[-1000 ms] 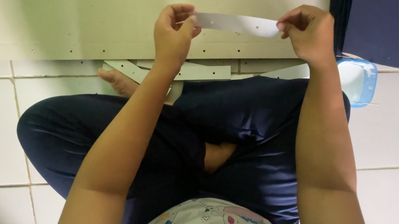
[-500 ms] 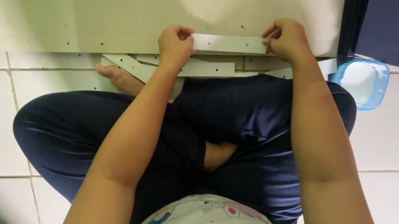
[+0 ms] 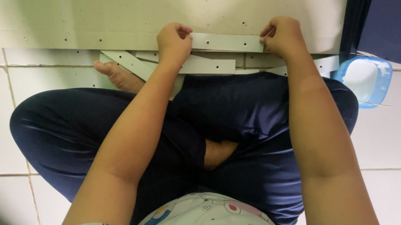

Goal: The person sits on the floor and applies glue to small white paper strips using a stick from a container. They then place the glued strips onto a larger sheet of paper. The person also handles dark blue folders labeled 'POLO' and stacks them nearby.

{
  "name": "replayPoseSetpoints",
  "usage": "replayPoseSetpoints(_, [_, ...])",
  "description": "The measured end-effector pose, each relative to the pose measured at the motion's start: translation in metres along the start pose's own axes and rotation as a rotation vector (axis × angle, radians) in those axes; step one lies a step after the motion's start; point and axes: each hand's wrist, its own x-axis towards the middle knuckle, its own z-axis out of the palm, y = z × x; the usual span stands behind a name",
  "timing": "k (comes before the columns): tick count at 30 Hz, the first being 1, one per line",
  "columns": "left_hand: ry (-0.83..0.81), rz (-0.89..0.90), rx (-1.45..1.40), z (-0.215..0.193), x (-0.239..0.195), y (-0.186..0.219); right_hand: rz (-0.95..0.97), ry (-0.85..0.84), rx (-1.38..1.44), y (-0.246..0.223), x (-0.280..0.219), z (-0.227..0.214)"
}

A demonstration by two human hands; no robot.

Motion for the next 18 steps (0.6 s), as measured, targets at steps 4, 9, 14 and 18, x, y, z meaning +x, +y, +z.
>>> replayPoseSetpoints(4, [-0.001,0.018,0.007,0.002,0.002,-0.004,0.052,-0.021,0.043,-0.009,-0.007,-0.004])
replayPoseSetpoints(9, [-0.001,0.04,0.007,0.0,0.0,-0.002,0.045,-0.001,-0.015,-0.004,0.0,0.0])
replayPoseSetpoints(14, [0.019,0.079,0.021,0.004,0.004,-0.01,0.057,0.015,-0.013,-0.001,0.003,0.002])
replayPoseSetpoints(18, [0.001,0.052,0.017,0.002,0.001,-0.006,0.025,0.021,-0.036,0.001,0.005,0.003])
